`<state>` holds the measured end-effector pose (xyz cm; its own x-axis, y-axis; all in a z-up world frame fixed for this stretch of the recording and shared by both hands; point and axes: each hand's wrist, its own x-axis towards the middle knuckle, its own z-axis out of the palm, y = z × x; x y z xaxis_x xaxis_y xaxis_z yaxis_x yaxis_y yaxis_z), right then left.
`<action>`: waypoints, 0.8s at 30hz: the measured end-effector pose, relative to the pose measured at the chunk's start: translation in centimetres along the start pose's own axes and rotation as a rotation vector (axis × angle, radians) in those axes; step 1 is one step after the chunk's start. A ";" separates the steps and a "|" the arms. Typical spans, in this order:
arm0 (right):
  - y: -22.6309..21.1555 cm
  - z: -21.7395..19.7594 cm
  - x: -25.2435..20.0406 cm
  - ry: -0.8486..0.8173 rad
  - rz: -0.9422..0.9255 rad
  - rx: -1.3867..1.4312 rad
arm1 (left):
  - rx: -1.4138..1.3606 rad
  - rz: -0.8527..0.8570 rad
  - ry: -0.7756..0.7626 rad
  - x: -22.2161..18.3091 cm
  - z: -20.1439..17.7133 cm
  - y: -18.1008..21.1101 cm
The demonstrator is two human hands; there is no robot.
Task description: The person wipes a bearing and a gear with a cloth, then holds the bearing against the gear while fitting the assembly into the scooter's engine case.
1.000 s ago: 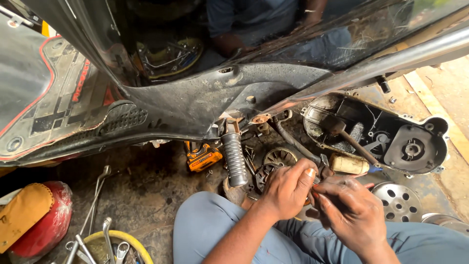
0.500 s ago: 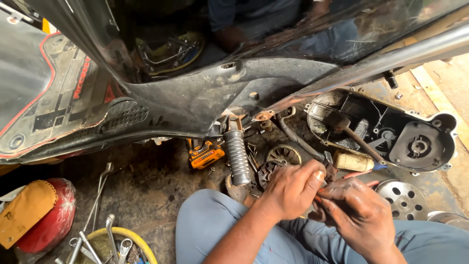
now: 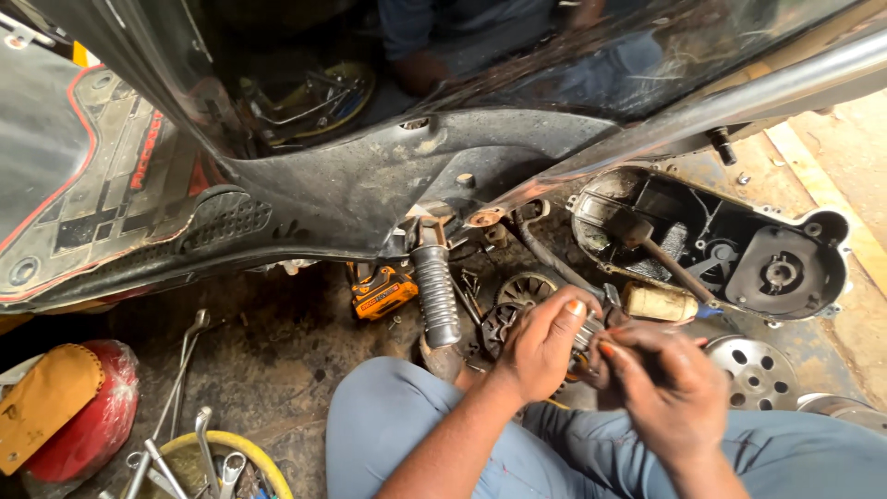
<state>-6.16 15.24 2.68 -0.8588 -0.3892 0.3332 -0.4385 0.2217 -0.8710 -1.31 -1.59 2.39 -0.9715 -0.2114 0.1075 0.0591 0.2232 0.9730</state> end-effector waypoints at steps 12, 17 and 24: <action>-0.8 0.4 1.0 -0.110 -0.066 -0.179 | -0.391 -0.232 0.231 0.4 1.8 -3.9; -0.6 0.4 0.7 -0.142 -0.081 -0.213 | 0.072 -0.174 0.215 0.1 -0.1 -0.9; -1.9 0.1 1.3 -0.195 -0.048 -0.234 | 0.237 -0.125 0.054 0.3 -0.5 -0.6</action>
<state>-6.45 14.22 4.72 -0.7785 -0.5636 0.2763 -0.5455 0.3898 -0.7420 -1.55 -2.31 1.92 -0.9538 -0.3003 0.0062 -0.1224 0.4077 0.9049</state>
